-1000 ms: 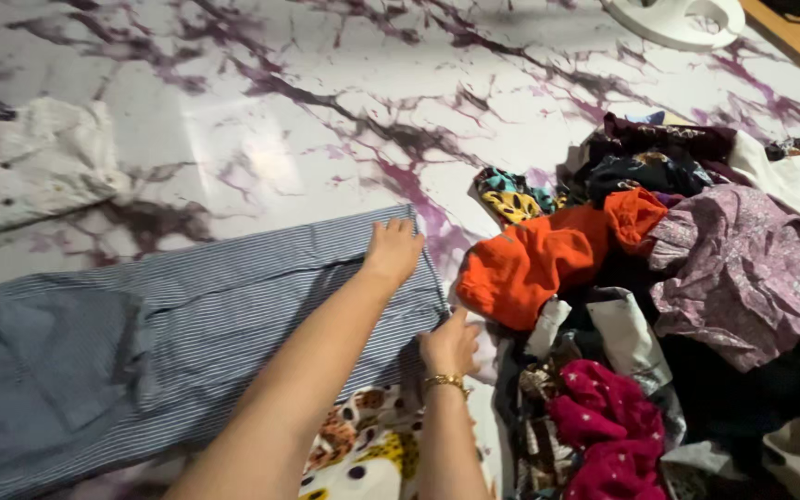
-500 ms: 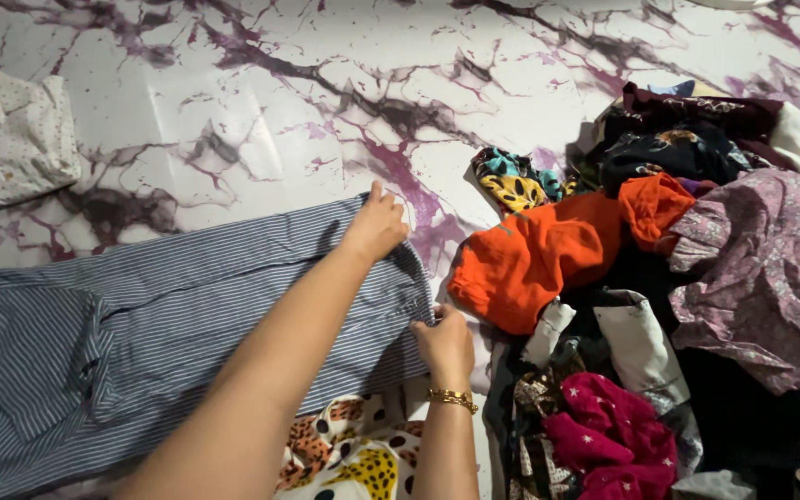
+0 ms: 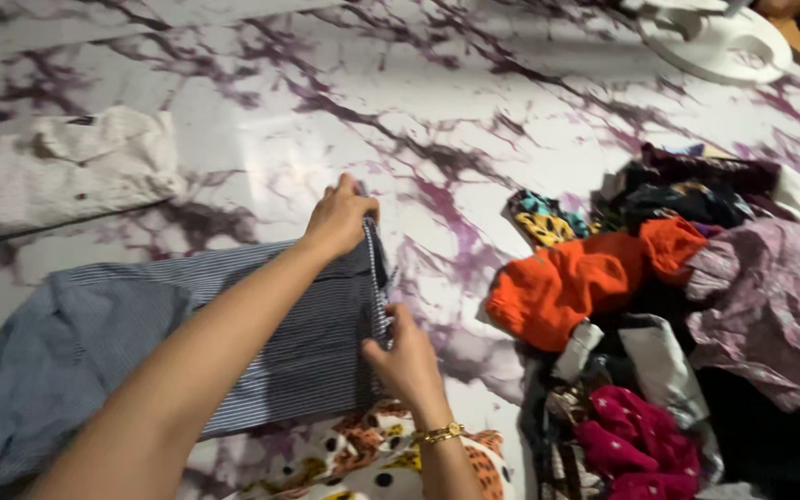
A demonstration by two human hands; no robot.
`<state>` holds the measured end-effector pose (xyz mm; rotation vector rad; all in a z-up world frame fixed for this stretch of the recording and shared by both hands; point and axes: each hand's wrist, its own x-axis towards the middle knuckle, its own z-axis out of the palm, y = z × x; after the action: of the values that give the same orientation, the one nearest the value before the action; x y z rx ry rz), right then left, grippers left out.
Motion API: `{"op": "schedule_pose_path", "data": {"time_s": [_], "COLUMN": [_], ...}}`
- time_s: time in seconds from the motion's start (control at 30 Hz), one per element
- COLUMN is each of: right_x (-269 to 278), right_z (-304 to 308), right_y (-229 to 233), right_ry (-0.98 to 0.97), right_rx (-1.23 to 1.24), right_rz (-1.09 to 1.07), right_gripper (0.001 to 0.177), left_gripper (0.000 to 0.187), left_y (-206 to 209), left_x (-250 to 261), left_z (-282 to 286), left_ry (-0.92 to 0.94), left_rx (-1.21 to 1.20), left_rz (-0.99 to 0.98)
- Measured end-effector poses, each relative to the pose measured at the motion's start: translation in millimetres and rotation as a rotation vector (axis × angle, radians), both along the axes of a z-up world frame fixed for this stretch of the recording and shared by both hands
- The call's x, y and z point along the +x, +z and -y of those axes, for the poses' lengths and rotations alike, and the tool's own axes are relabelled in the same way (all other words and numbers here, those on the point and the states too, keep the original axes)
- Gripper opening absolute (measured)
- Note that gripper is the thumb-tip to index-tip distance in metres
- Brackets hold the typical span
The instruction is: The person picks up clothing items from a pile and folds them on the floor, including a striped shirt and a black t-shirt.
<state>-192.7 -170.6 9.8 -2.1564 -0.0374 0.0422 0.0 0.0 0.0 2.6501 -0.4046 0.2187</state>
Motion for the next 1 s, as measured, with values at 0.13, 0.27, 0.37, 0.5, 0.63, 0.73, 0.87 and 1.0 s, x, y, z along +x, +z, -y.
{"op": "schedule_pose_path", "data": {"time_s": [0.13, 0.27, 0.37, 0.5, 0.63, 0.73, 0.87, 1.0], "right_x": [-12.5, -18.7, -25.2, -35.5, -46.5, -52.0, -27.9, 5.9], "right_z": [-63.8, -121.3, -159.1, -200.4, -223.3, -220.9, -202.2, -169.4], "right_y": [20.8, 21.0, 5.5, -27.1, -55.8, -61.9, -59.5, -69.5], "right_ry": [0.118, 0.217, 0.269, 0.340, 0.422, 0.501, 0.407, 0.359], "right_rx": [-0.013, -0.013, 0.044, -0.038, -0.119, -0.184, -0.376, -0.621], "right_rz": [-0.107, -0.112, -0.109, -0.038, -0.064, -0.109, -0.040, 0.114], "right_gripper": [0.051, 0.050, 0.050, 0.051, 0.053, 0.051, 0.041, 0.062], "left_gripper": [0.029, 0.031, 0.028, 0.031, 0.028, 0.021, 0.021, 0.056], "left_y": [-22.1, -45.2, -59.9, -73.1, -80.3, -87.8, -97.0, -106.0], "left_x": [-19.3, -39.1, -58.0, -88.6, -109.3, -125.1, -142.3, -183.0], "left_z": [-64.2, -132.6, -175.1, -210.4, -231.1, -235.7, -219.8, -167.4], "left_ry": [0.249, 0.302, 0.294, 0.299, 0.335, 0.414, 0.492, 0.385], "left_rx": [-0.249, -0.260, -0.270, -0.278, -0.185, 0.030, 0.074, 0.205], "left_rz": [-0.020, 0.105, 0.164, 0.168, 0.070, 0.006, 0.031, 0.160]}}
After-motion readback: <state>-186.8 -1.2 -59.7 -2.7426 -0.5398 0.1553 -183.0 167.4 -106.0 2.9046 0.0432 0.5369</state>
